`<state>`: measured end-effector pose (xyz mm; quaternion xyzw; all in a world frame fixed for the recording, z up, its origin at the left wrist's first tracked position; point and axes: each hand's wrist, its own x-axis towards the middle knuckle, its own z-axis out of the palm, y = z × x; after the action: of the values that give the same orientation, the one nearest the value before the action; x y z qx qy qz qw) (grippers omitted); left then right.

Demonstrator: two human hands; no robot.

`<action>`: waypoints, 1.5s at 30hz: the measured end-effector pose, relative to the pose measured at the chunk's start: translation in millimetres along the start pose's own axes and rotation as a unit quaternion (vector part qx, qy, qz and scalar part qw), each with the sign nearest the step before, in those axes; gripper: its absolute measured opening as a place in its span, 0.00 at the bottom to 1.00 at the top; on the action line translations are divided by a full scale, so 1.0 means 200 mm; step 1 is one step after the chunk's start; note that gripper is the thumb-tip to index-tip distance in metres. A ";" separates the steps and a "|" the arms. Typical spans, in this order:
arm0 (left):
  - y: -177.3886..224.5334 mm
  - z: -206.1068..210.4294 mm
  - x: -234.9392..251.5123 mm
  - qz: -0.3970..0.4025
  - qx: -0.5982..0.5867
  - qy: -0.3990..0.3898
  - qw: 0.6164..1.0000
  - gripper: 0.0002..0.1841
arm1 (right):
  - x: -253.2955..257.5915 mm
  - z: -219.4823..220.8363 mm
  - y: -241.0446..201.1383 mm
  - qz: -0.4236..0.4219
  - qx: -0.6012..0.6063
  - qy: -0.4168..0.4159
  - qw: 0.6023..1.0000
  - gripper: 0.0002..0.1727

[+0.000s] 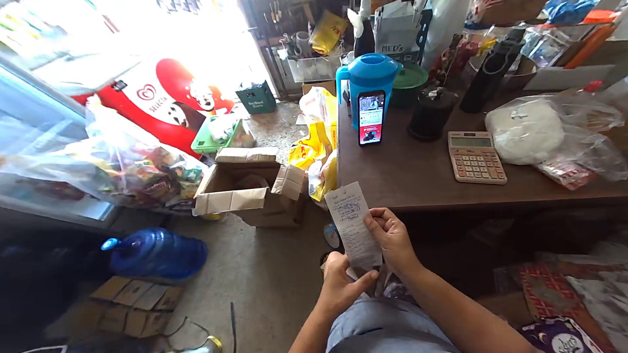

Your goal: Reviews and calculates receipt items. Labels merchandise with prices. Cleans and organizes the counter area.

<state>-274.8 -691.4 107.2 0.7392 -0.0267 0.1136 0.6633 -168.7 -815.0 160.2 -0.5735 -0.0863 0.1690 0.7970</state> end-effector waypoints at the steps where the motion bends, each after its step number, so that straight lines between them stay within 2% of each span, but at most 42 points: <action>1: -0.03 0.02 -0.01 -0.005 -0.010 0.021 1.000 0.13 | 0.01 0.00 0.02 0.014 0.006 0.004 1.000 0.10; 3: -0.04 0.05 -0.03 -0.040 -0.027 0.053 0.997 0.07 | 0.01 -0.01 0.03 0.039 0.017 0.012 0.999 0.11; 9: 0.00 0.07 -0.06 -0.128 -0.095 0.038 0.986 0.06 | 0.01 -0.04 0.06 0.074 0.038 0.041 0.996 0.12; 25: 0.04 0.10 -0.10 -0.169 -0.142 0.031 0.975 0.07 | 0.02 -0.07 0.09 0.093 0.054 0.091 0.990 0.17; 28: 0.04 0.09 -0.09 -0.155 -0.136 0.041 0.978 0.06 | 0.00 -0.07 0.09 0.083 0.038 0.059 0.994 0.19; 32: 0.03 0.07 -0.07 -0.147 -0.144 0.052 0.977 0.06 | -0.07 -0.08 0.08 0.104 0.052 -0.036 0.993 0.19; 35: 0.02 0.07 -0.07 -0.146 -0.142 0.052 0.978 0.06 | -0.14 -0.08 0.08 0.118 0.020 -0.069 0.990 0.12; 38: 0.00 0.08 -0.07 -0.139 -0.136 0.054 0.979 0.06 | -0.17 -0.08 0.09 0.098 -0.014 -0.079 0.992 0.08; 45: 0.00 0.10 -0.08 -0.116 -0.150 0.060 0.980 0.07 | -0.16 -0.08 0.07 0.088 -0.006 -0.056 0.994 0.09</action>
<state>-287.7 -712.4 101.9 0.6212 0.0825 0.0742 0.7758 -196.4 -836.8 144.1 -0.5731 -0.0809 0.2701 0.7694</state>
